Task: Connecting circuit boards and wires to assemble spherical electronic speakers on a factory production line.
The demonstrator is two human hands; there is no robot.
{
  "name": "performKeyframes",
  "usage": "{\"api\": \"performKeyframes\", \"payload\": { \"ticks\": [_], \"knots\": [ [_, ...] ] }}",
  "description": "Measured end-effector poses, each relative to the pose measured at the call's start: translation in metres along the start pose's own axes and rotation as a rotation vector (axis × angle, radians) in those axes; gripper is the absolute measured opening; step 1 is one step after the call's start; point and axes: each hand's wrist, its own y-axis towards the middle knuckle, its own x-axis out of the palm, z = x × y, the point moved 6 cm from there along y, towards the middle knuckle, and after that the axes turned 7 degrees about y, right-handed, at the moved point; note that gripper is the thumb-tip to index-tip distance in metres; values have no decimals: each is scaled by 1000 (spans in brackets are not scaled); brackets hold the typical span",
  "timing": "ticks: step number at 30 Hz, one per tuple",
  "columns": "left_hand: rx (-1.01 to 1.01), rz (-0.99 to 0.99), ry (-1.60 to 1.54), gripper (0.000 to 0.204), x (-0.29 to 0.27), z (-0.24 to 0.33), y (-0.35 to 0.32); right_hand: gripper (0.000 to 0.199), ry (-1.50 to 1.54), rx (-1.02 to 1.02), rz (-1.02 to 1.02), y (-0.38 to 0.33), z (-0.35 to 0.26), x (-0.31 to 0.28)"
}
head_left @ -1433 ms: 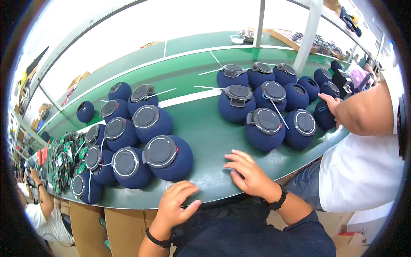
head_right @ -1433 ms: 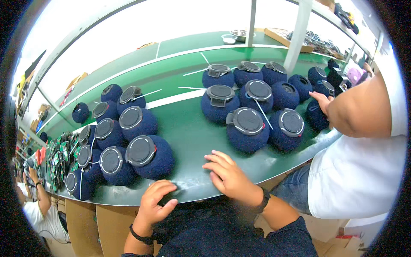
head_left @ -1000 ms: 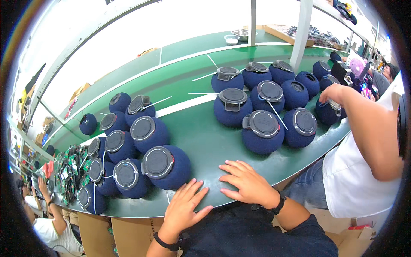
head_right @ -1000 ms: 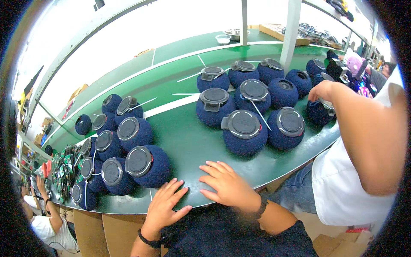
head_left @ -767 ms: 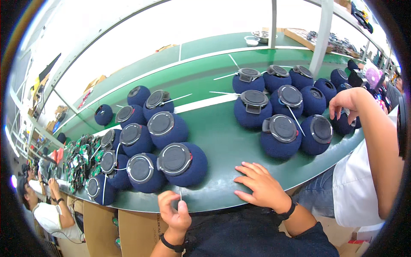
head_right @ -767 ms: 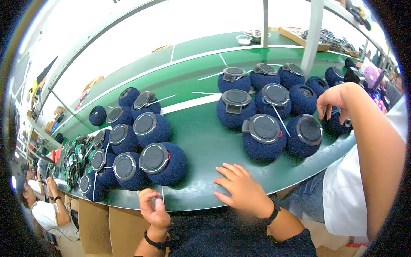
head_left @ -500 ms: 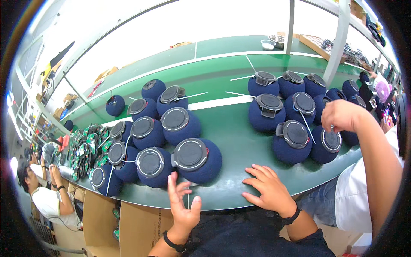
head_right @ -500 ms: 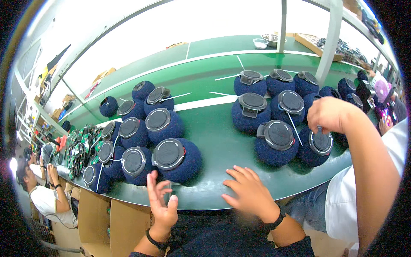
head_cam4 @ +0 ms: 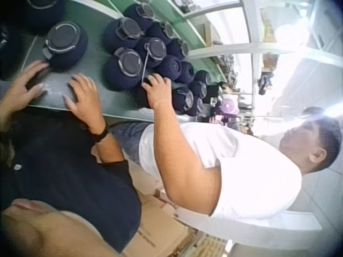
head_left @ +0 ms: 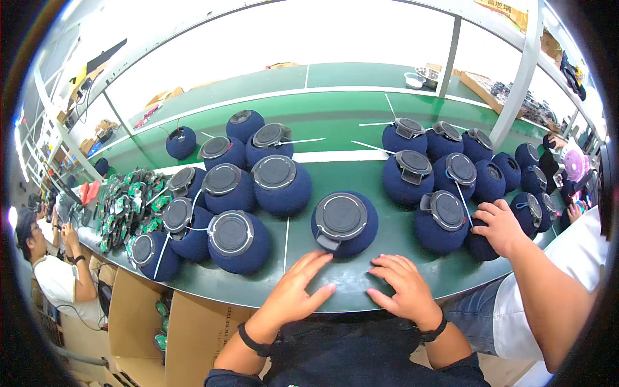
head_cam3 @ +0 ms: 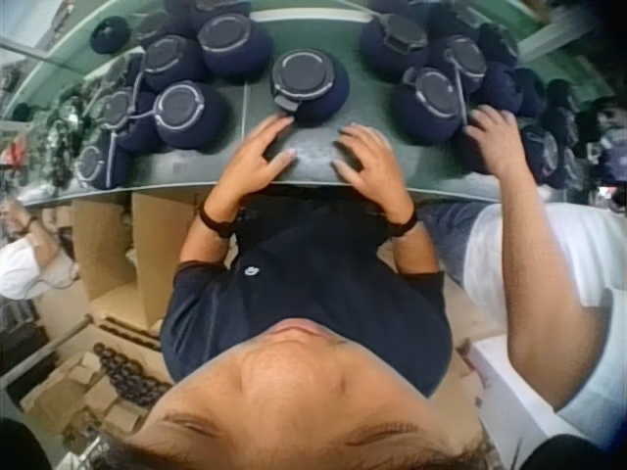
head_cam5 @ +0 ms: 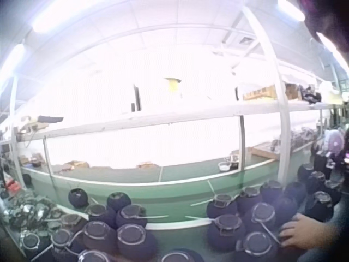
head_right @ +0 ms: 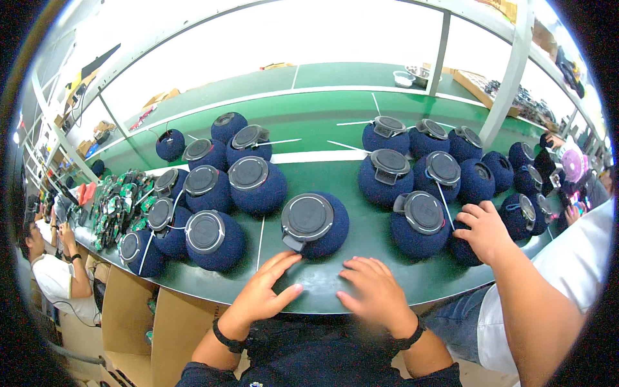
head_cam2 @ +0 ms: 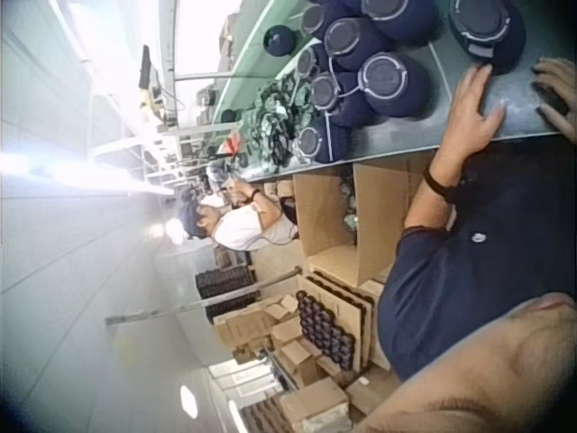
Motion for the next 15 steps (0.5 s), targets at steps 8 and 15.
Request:
{"api": "performKeyframes", "payload": {
  "ticks": [8,15],
  "knots": [
    [64,31,333,65,12,4,-3,53,124,-47,-31,24,-16,0],
    [129,-18,401,63,15,4,-7,64,21,-13,-26,63,-35,9]
  ]
}}
